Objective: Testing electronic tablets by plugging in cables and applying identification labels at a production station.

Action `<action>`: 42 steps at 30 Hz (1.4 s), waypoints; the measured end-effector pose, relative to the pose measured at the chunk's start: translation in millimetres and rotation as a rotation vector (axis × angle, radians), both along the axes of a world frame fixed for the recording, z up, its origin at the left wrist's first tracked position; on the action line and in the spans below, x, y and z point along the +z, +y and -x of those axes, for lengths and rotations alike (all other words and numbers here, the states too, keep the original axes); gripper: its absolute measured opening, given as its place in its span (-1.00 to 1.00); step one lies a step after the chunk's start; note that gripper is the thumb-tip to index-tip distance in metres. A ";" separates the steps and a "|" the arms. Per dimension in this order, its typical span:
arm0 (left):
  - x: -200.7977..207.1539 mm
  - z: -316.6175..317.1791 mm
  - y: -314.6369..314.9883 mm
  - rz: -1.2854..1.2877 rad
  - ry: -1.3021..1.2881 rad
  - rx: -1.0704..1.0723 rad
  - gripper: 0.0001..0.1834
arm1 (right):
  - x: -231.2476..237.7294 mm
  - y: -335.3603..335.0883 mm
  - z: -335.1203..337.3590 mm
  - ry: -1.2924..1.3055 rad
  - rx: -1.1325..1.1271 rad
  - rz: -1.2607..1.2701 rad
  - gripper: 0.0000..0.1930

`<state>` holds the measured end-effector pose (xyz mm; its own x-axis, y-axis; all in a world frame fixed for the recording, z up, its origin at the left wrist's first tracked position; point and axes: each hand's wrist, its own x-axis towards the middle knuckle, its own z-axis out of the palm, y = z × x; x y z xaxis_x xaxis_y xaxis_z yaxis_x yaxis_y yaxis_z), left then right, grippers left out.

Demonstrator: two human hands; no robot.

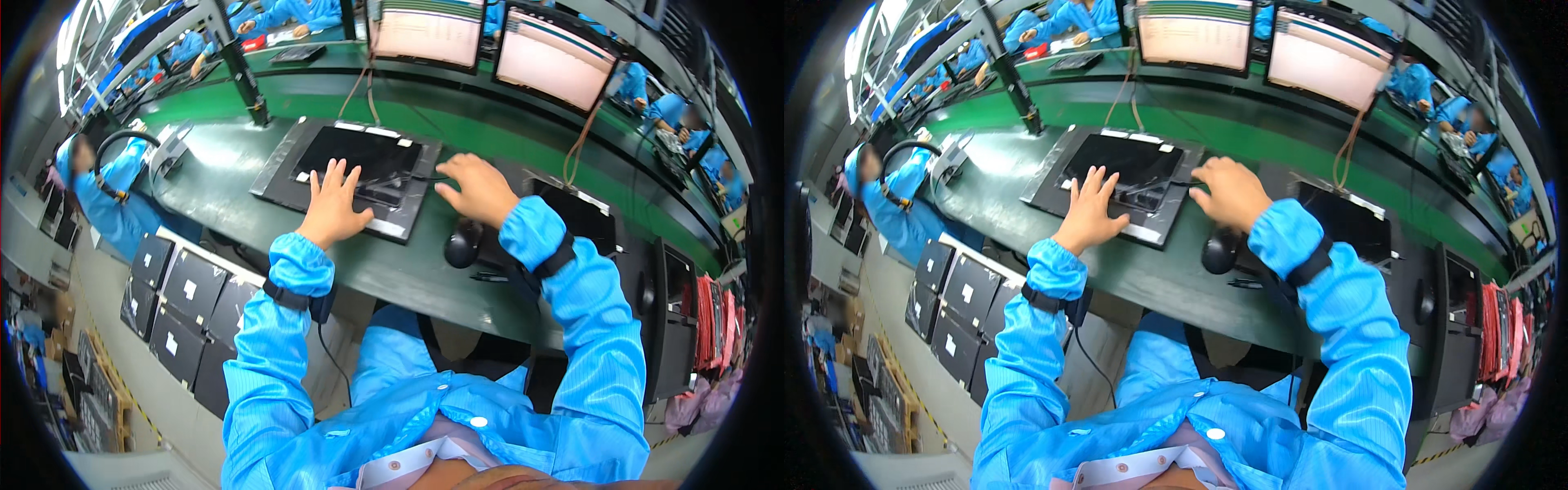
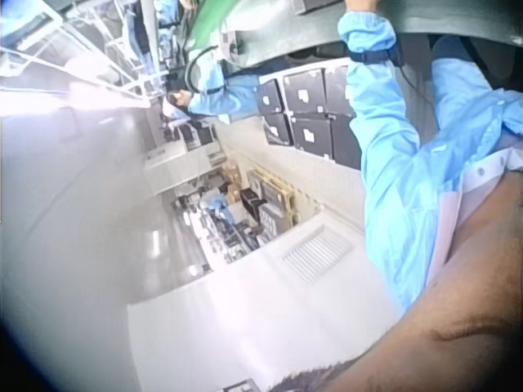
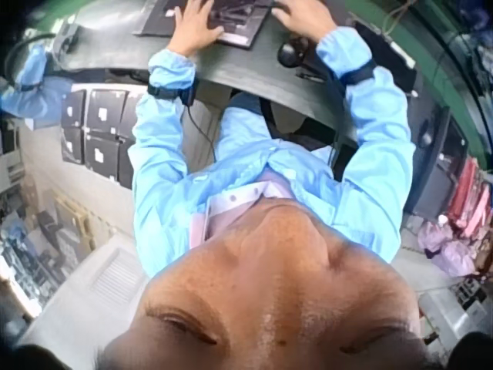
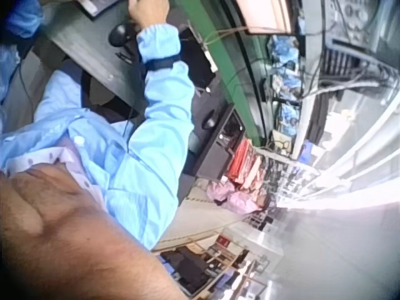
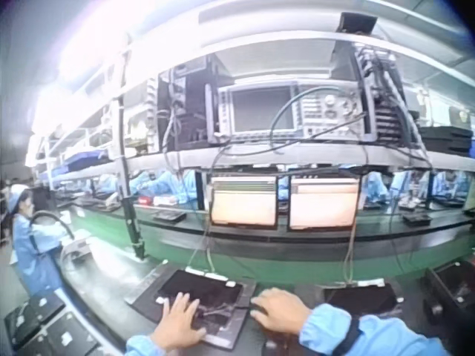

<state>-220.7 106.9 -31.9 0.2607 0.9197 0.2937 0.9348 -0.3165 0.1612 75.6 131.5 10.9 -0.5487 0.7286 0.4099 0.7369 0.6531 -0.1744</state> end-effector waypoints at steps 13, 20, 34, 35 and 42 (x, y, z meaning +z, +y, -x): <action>-23.9 23.6 16.0 -0.322 -0.244 -0.062 -0.09 | -7.4 53.5 60.0 0.087 -0.050 0.257 -0.78; 2.7 25.9 15.4 -0.347 -0.156 -0.070 -0.50 | 47.8 14.1 77.7 0.128 -0.043 0.142 -0.67; -19.4 26.4 -196.9 0.532 -2.339 0.101 -0.56 | -22.8 -183.5 -88.6 -0.178 -0.134 0.140 -0.74; -31.1 13.8 -202.2 0.531 -2.276 0.261 -0.56 | -31.7 -187.2 -87.3 -0.194 -0.199 0.102 -0.74; -47.6 -27.0 -214.1 0.647 -2.171 0.153 -0.59 | -46.2 -168.8 -100.8 -0.147 -0.234 0.189 -0.81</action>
<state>-193.7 -107.3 -79.5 0.0071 0.9532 -0.3023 -0.7258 0.2129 0.6541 176.3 -37.3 -35.3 -0.4004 0.8977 0.1842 0.8894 0.4290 -0.1576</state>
